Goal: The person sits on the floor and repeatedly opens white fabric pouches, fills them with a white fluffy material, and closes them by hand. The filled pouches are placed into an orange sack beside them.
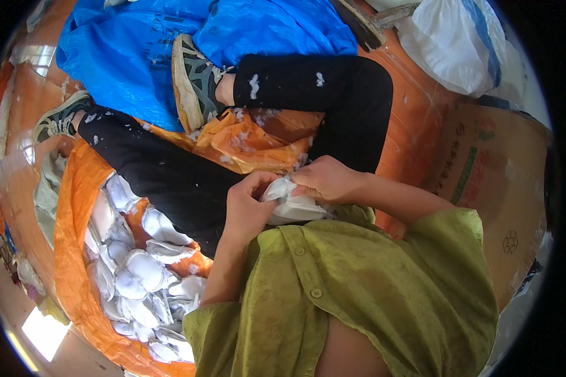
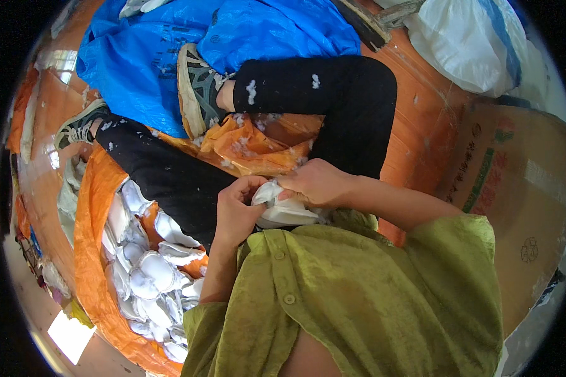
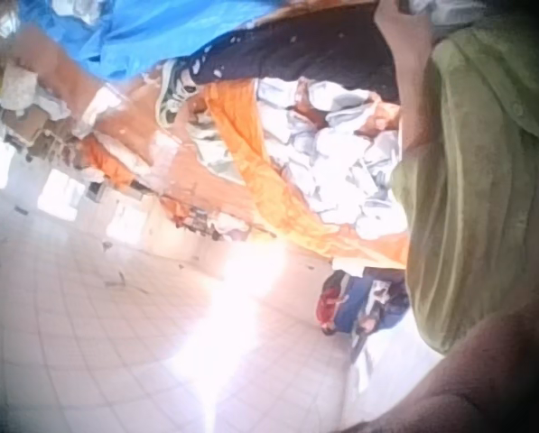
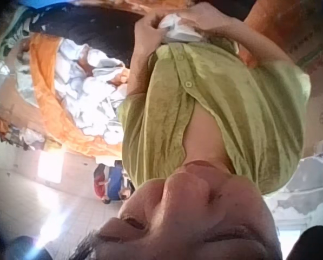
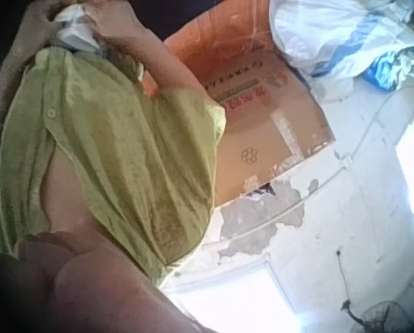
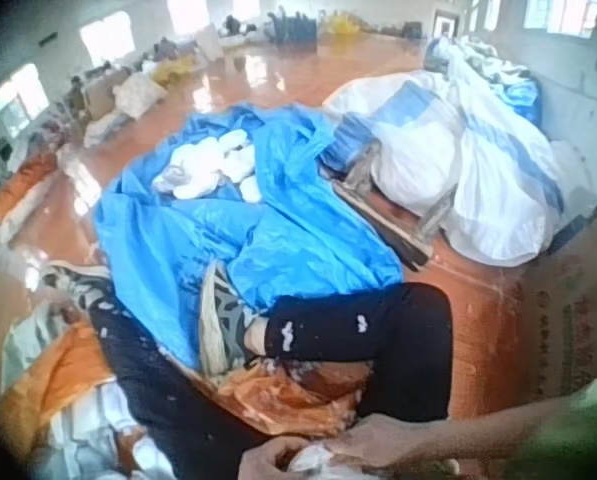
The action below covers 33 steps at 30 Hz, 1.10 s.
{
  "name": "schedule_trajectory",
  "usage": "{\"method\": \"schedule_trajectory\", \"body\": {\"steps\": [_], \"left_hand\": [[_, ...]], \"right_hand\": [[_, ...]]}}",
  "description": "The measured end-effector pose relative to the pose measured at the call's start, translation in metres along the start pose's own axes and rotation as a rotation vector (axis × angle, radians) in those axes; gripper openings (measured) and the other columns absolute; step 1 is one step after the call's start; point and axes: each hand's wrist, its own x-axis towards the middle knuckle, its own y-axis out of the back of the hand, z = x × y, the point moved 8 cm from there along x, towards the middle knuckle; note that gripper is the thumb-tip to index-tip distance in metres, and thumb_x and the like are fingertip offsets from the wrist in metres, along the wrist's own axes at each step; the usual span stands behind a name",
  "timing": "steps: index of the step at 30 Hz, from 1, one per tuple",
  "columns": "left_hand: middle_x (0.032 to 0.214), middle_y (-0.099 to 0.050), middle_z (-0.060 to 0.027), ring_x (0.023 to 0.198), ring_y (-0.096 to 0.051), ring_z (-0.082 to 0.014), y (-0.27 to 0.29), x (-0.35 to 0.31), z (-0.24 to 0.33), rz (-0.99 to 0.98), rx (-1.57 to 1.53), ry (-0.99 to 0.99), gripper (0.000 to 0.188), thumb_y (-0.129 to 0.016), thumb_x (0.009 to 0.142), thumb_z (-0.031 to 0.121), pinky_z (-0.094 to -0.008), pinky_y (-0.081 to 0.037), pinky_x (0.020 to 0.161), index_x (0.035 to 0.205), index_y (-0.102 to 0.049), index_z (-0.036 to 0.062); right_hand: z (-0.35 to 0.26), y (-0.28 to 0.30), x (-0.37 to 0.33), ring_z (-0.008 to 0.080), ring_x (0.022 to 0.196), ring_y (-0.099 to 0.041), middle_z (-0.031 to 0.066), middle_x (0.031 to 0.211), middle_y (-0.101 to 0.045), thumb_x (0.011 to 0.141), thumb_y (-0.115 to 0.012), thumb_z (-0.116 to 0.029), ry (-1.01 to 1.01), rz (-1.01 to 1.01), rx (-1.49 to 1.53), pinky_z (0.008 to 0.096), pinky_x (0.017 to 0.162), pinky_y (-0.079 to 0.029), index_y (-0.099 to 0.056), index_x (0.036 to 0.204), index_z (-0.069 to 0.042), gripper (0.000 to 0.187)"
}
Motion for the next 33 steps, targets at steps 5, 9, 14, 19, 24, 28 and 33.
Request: {"method": "schedule_trajectory", "body": {"steps": [5,9,14,19,24,28,33], "left_hand": [[0.08,-0.06,-0.0002,0.073,-0.054,-0.0064,-0.008,0.004,-0.035,-0.196,-0.428,-0.042,0.016,-0.07,0.071,-0.006,-0.0203,-0.044,0.067,0.083,-0.06,-0.0001],[0.079,-0.058,0.0019,0.07,-0.051,-0.0051,-0.022,0.004,-0.027,-0.42,-0.611,-0.134,0.015,-0.074,0.075,0.005,-0.0198,-0.041,0.065,0.08,-0.06,0.0029],[0.081,-0.059,0.0023,0.07,-0.05,-0.0045,-0.024,0.005,-0.035,-0.362,-0.571,-0.011,0.014,-0.069,0.084,0.014,-0.0185,-0.04,0.065,0.087,-0.061,0.0029],[0.089,-0.062,-0.0006,0.079,-0.054,-0.0056,-0.009,0.006,-0.037,-0.111,-0.552,0.074,0.018,-0.058,0.092,0.011,-0.0185,-0.043,0.072,0.103,-0.06,-0.0017],[0.091,-0.063,0.0001,0.082,-0.054,-0.005,-0.016,0.006,-0.036,-0.233,-0.365,0.038,0.017,-0.051,0.094,0.007,-0.0187,-0.043,0.074,0.104,-0.061,-0.0026],[0.089,-0.063,0.0004,0.081,-0.055,-0.0049,-0.027,0.004,-0.054,-0.325,-0.496,0.165,0.018,-0.05,0.095,0.009,-0.0194,-0.044,0.073,0.104,-0.062,-0.0015],[0.091,-0.065,-0.0023,0.08,-0.06,-0.0081,-0.027,0.007,-0.069,-0.186,-0.814,0.351,0.019,-0.051,0.094,0.012,-0.0203,-0.047,0.073,0.102,-0.062,-0.0015]], "right_hand": [[0.002,-0.003,0.001,0.0337,0.067,-0.056,0.0129,0.07,-0.055,0.084,-0.061,-0.02,0.069,0.144,0.118,0.0429,0.057,-0.044,-0.055,0.082,-0.003,0.018],[0.005,-0.007,0.001,0.0328,0.072,-0.057,0.0118,0.074,-0.058,0.086,-0.058,-0.023,0.082,0.133,0.161,0.0429,0.06,-0.044,-0.058,0.084,-0.005,0.018],[0.015,-0.008,0.002,0.0329,0.075,-0.058,0.0116,0.074,-0.058,0.091,-0.051,-0.03,-0.07,0.099,0.157,0.0436,0.062,-0.043,-0.058,0.084,-0.008,0.024],[0.022,-0.006,0.0,0.0326,0.069,-0.058,0.0118,0.07,-0.058,0.09,-0.052,-0.028,-0.079,0.207,0.076,0.0435,0.059,-0.043,-0.058,0.081,-0.008,0.023],[0.015,-0.008,0.0,0.0323,0.066,-0.058,0.0114,0.066,-0.056,0.088,-0.055,-0.028,-0.037,0.193,-0.008,0.0441,0.056,-0.043,-0.056,0.078,-0.008,0.023],[0.015,-0.01,0.001,0.0327,0.064,-0.058,0.0114,0.064,-0.055,0.087,-0.057,-0.03,-0.001,0.258,0.028,0.0442,0.055,-0.042,-0.056,0.077,-0.01,0.023],[0.029,-0.002,0.007,0.027,0.072,-0.057,0.0065,0.074,-0.057,0.081,-0.065,-0.031,-0.177,0.272,0.01,0.0388,0.062,-0.043,-0.064,0.089,-0.013,0.02]]}}
